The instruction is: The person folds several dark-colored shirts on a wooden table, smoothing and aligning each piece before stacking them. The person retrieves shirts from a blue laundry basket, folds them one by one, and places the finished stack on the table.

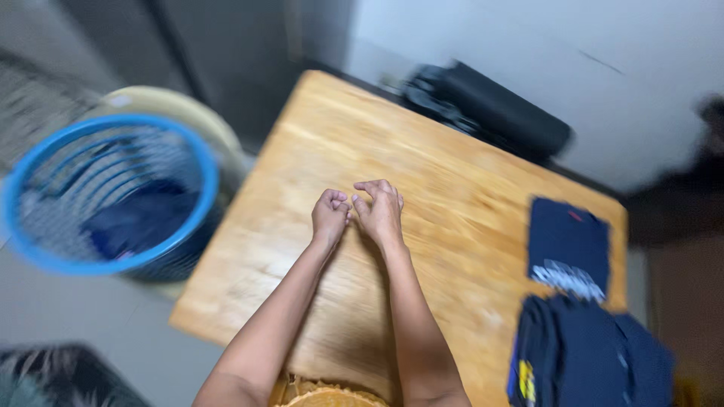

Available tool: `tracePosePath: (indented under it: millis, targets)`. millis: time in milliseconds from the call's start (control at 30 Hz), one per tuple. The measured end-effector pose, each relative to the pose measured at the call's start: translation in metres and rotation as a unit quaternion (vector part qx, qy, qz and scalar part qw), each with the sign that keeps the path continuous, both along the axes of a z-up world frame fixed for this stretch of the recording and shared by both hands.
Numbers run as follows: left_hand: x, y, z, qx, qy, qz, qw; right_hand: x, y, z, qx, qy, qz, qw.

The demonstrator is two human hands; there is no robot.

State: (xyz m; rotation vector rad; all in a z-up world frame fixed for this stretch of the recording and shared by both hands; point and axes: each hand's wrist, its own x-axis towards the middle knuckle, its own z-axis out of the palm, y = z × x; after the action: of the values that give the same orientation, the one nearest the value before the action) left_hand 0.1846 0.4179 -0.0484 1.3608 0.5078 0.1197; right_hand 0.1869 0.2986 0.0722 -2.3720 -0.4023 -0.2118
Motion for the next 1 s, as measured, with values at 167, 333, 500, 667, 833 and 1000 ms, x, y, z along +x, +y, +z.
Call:
tracePosePath:
  millis: [167, 333, 500, 667, 833, 1000]
  targets:
    - [-0.021, 0.106, -0.017, 0.124, -0.078, 0.15, 0.978, -0.009, 0.115, -0.008, -0.002, -0.004, 0.131, 0.991]
    - [-0.062, 0.201, -0.019, 0.223, -0.016, 0.257, 0.94, -0.029, 0.214, -0.026, 0.016, -0.004, 0.244, 0.97]
    - [-0.092, 0.271, -0.023, 0.237, 0.034, 0.322, 0.916, -0.043, 0.286, -0.048, 0.068, 0.058, 0.325, 0.942]
    - [-0.099, 0.339, -0.05, 0.315, 0.088, 0.313, 0.892, -0.042, 0.332, -0.08, 0.068, 0.078, 0.372, 0.922]
    - [-0.095, 0.378, -0.05, 0.343, 0.344, 0.136, 0.863, -0.04, 0.346, -0.111, 0.051, 0.116, 0.353, 0.927]
    - [-0.092, 0.391, -0.033, 0.243, 0.545, -0.017, 0.802, -0.044, 0.343, -0.124, 0.032, 0.117, 0.348, 0.93]
